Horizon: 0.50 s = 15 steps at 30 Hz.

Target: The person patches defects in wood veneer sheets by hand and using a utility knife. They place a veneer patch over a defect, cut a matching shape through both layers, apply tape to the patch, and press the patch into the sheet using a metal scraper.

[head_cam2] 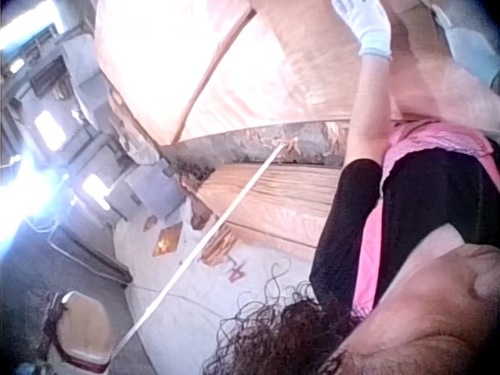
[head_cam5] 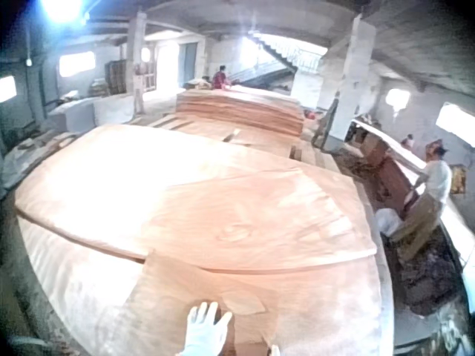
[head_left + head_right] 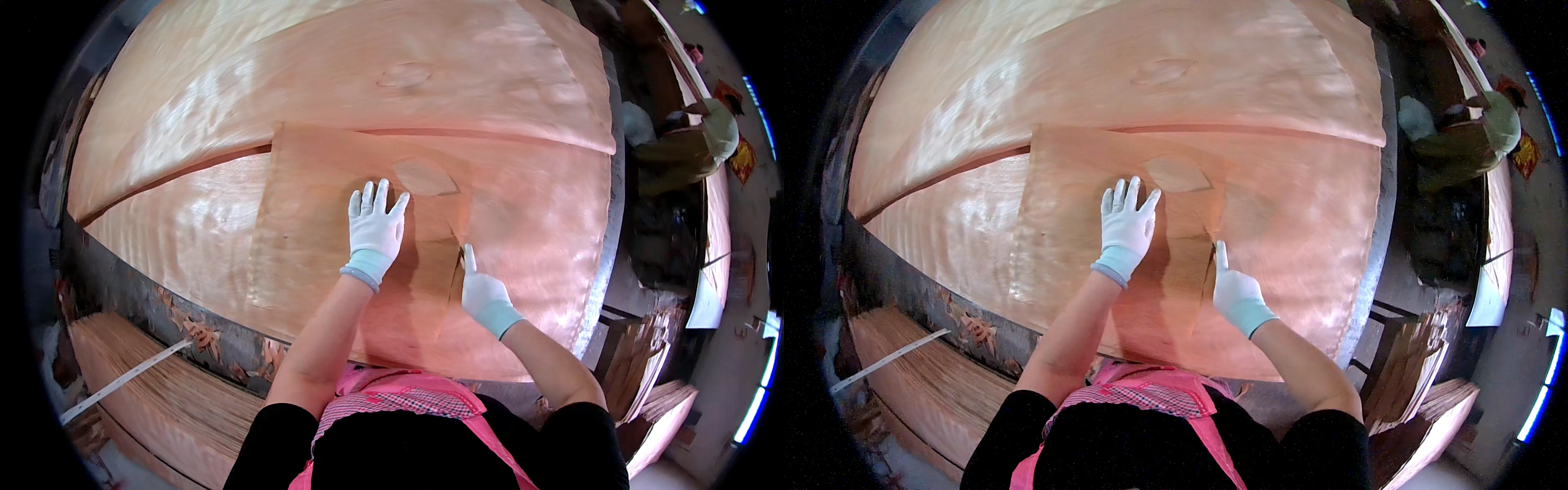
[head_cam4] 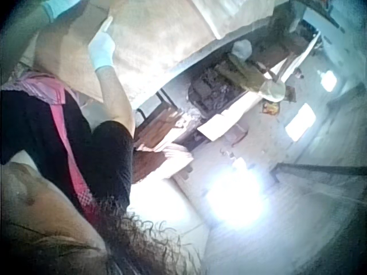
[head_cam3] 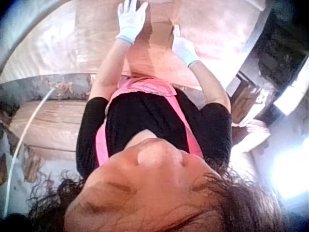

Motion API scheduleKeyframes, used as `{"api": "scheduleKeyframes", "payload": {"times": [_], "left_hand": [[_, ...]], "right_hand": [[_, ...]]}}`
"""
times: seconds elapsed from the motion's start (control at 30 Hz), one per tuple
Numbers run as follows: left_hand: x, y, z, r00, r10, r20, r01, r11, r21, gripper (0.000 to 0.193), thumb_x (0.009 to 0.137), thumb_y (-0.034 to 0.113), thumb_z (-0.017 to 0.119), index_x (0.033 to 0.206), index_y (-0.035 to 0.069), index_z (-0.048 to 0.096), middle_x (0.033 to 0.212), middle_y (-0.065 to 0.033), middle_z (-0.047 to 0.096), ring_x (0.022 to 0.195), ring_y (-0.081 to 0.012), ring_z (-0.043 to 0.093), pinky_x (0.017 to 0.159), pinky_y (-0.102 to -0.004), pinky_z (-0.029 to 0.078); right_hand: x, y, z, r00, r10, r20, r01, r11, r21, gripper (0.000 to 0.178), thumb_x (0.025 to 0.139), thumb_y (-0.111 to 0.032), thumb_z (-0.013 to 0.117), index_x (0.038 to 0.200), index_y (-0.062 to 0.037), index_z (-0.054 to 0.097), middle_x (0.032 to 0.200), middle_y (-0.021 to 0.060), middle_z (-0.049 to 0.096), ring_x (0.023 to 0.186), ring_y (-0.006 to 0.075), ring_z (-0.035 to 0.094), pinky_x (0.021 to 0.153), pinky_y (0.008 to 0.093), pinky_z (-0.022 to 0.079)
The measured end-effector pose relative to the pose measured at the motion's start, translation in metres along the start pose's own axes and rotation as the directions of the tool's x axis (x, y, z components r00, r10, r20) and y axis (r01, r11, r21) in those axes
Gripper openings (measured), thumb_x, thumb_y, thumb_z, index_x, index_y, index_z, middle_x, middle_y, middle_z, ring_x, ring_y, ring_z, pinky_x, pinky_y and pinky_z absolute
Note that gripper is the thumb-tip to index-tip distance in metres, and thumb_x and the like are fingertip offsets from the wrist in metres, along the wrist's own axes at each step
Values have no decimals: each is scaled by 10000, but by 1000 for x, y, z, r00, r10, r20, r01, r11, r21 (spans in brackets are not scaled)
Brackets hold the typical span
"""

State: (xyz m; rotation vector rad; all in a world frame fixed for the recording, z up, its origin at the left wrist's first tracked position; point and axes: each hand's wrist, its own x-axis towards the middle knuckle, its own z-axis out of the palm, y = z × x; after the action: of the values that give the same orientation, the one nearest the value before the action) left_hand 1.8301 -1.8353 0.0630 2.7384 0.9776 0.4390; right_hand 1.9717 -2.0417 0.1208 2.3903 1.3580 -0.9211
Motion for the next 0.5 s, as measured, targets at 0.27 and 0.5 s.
{"api": "scheduleKeyframes", "payload": {"times": [0.27, 0.5], "left_hand": [[-1, 0, -3, 1000, -2, -5, 2, 1000, 12, 442, 933, 216, 587, 1374, 243, 594, 1501, -178, 472, 1406, -406, 400, 1188, -560, 231], [20, -9, -16, 1000, -27, 3, 27, 997, -71, 492, 854, 200, 666, 1342, 194, 609, 1440, -174, 503, 1353, -394, 439, 1178, -555, 251]], "right_hand": [[28, 1, -64, 784, -205, -587, 499, 770, 398, 613, 942, -104, 526, 1530, -104, 354, 1014, 121, 687, 979, 333, 674, 779, 413, 535], [74, -39, -58, 887, -393, -243, 397, 917, -37, 531, 832, -2, 575, 1354, -99, 574, 1169, 108, 664, 1102, 311, 630, 919, 437, 529]]}}
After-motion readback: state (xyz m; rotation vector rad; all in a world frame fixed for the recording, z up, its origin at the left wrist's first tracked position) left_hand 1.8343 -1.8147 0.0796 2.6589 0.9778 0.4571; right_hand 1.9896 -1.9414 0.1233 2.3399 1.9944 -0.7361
